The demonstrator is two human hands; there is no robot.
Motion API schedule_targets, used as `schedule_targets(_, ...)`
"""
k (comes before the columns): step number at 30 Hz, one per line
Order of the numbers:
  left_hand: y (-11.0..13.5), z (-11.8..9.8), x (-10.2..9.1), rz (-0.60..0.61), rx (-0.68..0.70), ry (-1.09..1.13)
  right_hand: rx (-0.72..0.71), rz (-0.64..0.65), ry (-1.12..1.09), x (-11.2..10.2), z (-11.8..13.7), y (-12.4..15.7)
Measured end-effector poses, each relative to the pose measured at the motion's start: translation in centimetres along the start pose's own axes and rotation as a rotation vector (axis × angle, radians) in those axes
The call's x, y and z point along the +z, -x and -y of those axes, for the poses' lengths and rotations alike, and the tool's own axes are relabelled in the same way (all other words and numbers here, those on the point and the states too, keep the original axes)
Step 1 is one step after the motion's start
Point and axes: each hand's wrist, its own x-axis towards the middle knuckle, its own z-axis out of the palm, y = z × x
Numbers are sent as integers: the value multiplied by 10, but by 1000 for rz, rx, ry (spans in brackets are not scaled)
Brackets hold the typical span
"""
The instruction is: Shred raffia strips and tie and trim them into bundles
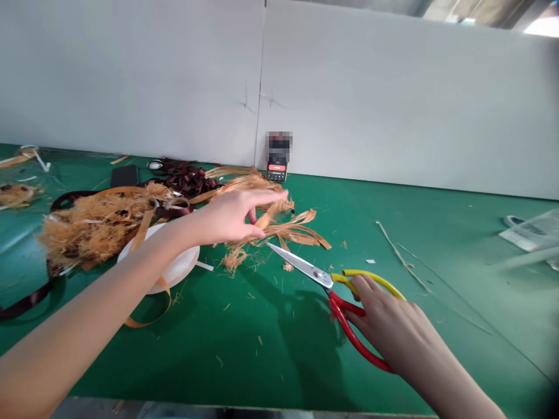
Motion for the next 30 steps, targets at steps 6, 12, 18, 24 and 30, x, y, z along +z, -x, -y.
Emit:
schedule_targets(6, 20, 16, 10, -374, 77, 341, 234, 62, -245, 12, -36, 10)
schedule_targets(12, 44, 20, 44, -358, 99, 294, 442, 148, -226, 36, -69, 29)
schedule_targets(18, 50, 14, 70, -303, 89, 397, 385, -184, -328, 31, -59, 19)
schedule_targets(24, 47, -12, 80, -265, 120, 596, 116, -191, -1244, -10, 39, -54)
schedule_targets(30, 51, -31, 80, -205, 151, 696, -44, 72, -1772, -24, 67, -91)
